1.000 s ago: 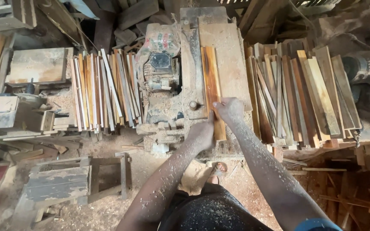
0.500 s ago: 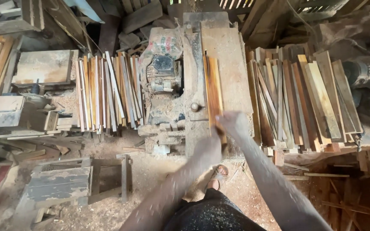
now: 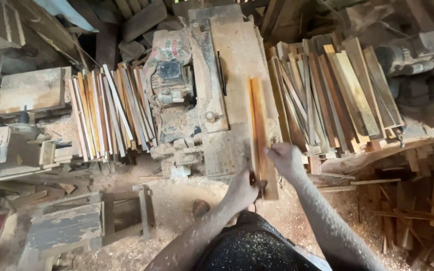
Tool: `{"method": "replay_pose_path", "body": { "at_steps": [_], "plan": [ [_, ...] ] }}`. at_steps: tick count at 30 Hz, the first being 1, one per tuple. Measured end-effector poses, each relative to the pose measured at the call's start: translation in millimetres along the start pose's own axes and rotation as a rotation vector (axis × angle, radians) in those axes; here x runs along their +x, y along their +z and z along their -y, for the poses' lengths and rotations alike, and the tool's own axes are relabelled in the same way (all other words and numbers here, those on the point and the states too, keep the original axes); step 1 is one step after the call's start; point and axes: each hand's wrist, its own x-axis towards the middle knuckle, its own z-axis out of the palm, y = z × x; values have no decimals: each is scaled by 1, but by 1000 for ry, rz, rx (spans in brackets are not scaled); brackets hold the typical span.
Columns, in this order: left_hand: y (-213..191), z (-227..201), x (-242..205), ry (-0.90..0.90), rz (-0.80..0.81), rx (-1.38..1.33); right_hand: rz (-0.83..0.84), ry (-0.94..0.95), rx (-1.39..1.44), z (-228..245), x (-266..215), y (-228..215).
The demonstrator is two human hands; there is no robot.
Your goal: Feeding thin wooden strips through a table saw to trim or cut them to size.
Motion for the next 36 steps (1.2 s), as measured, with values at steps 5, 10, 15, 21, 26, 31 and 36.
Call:
{"method": "replay_pose_path", "body": {
  "at_steps": [5,10,15,21,26,31,36],
  "plan": [
    [11,-32,65,55,-28,-130,-177,34,33,20,41,-56],
    [16,-40,81,128,-21,-107,-155,69,21,-1,72,-52],
    [-9,-60,22,127,-83,170,-148,82,107,46,15,-84],
    [-28,-27,-29,64,163,-427,28,104,134,52,-21,-25],
    [-35,4,-46,-45,130,-439,83,-3,-277,69,-3,5],
    [-17,41,-30,-31,107,-485,-113,-17,-145,120,35,25],
    [-48,-1,-71,37,54,-126,-115,-49,-112,125,45,44]
  ]
}}
